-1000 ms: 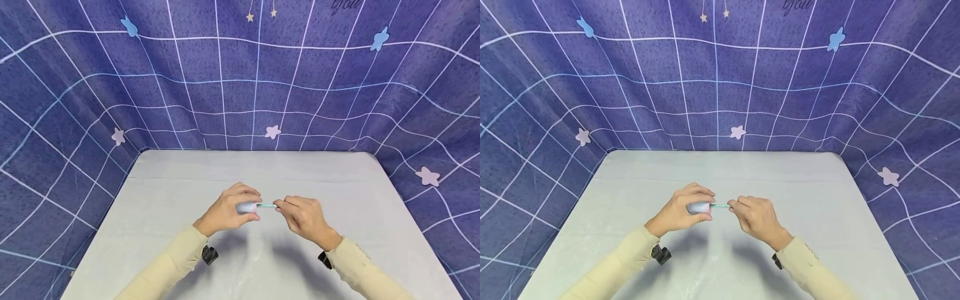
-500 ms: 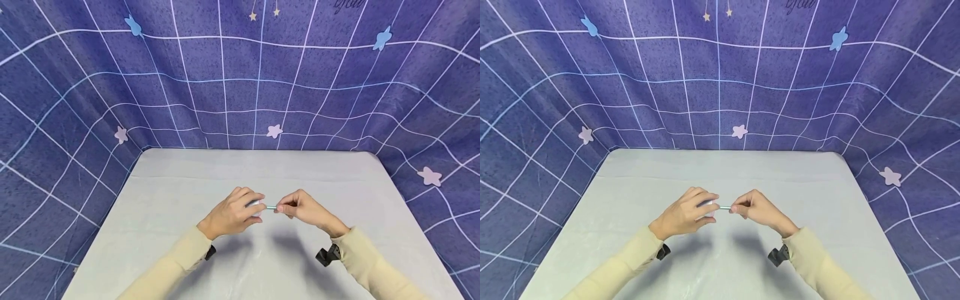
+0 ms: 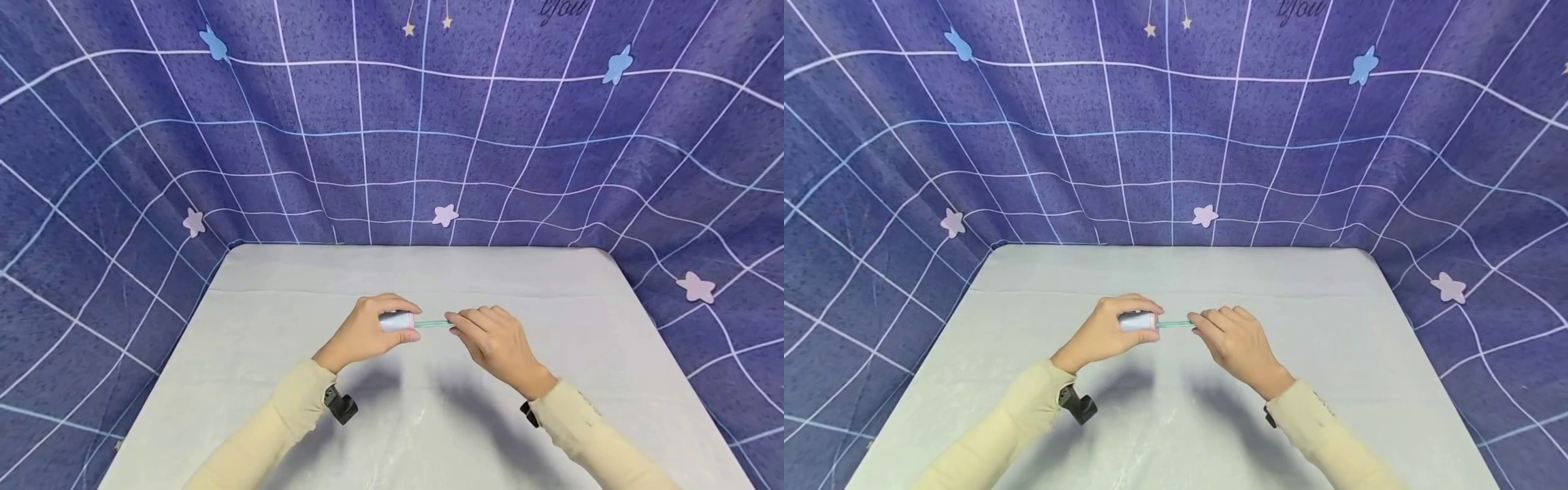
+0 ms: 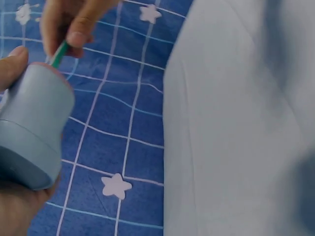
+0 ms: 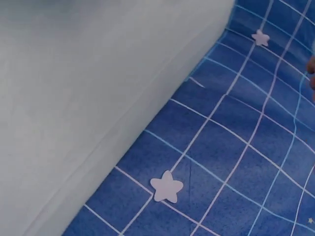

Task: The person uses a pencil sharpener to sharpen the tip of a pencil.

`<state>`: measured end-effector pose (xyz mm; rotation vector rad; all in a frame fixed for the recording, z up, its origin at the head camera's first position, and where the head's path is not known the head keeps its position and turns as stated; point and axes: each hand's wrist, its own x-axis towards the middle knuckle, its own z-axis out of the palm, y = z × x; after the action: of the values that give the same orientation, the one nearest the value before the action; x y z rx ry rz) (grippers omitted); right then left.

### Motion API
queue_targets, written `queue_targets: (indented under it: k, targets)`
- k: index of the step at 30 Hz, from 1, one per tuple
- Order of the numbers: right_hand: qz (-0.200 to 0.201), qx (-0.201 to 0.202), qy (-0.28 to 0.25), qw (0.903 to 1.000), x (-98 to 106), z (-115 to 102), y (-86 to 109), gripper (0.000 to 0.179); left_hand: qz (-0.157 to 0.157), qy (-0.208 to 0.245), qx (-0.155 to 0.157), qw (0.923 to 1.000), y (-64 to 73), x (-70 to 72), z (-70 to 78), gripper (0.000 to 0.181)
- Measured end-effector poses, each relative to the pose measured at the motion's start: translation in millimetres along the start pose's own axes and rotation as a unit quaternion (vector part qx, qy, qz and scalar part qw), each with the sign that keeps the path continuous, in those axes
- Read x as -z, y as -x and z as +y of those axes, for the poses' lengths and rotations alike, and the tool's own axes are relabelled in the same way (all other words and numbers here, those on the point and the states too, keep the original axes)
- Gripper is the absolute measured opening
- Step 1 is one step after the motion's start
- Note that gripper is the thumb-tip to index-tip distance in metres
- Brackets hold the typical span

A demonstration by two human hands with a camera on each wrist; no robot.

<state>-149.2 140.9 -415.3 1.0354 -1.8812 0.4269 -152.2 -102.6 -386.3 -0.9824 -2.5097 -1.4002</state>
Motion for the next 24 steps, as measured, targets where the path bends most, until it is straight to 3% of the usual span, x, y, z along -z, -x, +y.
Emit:
queue_targets:
  k: [2,4,7,10,12,13,14,16,18,19,20,21,22,24]
  targets:
    - [0.036,0.021,0.015,0.9990,-1.7,0.5,-0.3,0.023,-0.012,0.030,0.028,0.9991,-1.3,0.8,2.6,0.032]
    - [0.063,0.035,0.025,0.9971,-3.0,0.1,-0.2,0.022,-0.019,0.043,0.035,0.9983,-1.3,0.0,4.7,0.032]
    - [0.072,0.032,0.017,0.9967,-3.1,-0.7,-1.2,0.023,-0.016,0.026,-0.001,0.9995,-0.1,-2.7,6.9,0.033]
    - [0.015,-0.018,-0.043,0.9988,1.1,-1.8,-2.3,0.023,-0.005,-0.031,-0.074,0.9968,2.5,-7.2,6.3,0.035]
    - [-0.060,-0.089,-0.103,0.9888,6.7,-3.2,-3.9,0.018,0.003,-0.081,-0.131,0.9881,4.5,-10.3,4.2,0.035]
    - [-0.105,-0.139,-0.140,0.9747,9.8,-3.6,-4.8,0.014,0.006,-0.111,-0.160,0.9808,5.2,-12.1,2.9,0.035]
    - [-0.150,-0.193,-0.174,0.9539,12.9,-3.9,-6.0,0.011,0.007,-0.140,-0.187,0.9723,5.7,-13.6,1.5,0.035]
    - [-0.231,-0.293,-0.220,0.9012,17.6,-3.8,-9.1,0.007,0.011,-0.187,-0.231,0.9547,5.9,-16.0,-1.8,0.035]
    - [-0.280,-0.365,-0.241,0.8545,19.5,-3.2,-11.8,0.008,0.014,-0.217,-0.253,0.9426,5.0,-17.0,-4.8,0.035]
    - [-0.293,-0.384,-0.244,0.8409,19.5,-3.2,-12.8,0.009,0.013,-0.221,-0.255,0.9413,4.6,-17.0,-6.2,0.035]
    - [-0.297,-0.388,-0.241,0.8383,19.0,-3.3,-13.5,0.009,0.013,-0.218,-0.252,0.9428,4.0,-16.6,-7.6,0.035]
    - [-0.295,-0.380,-0.233,0.8452,18.0,-3.8,-13.4,0.009,0.012,-0.209,-0.243,0.9470,3.4,-15.7,-8.4,0.034]
    - [-0.287,-0.364,-0.221,0.8581,16.7,-4.6,-12.7,0.010,0.011,-0.197,-0.230,0.9531,3.1,-14.4,-9.0,0.034]
    - [-0.255,-0.318,-0.190,0.8931,13.6,-6.4,-10.1,0.013,0.009,-0.165,-0.202,0.9654,2.2,-11.3,-9.8,0.033]
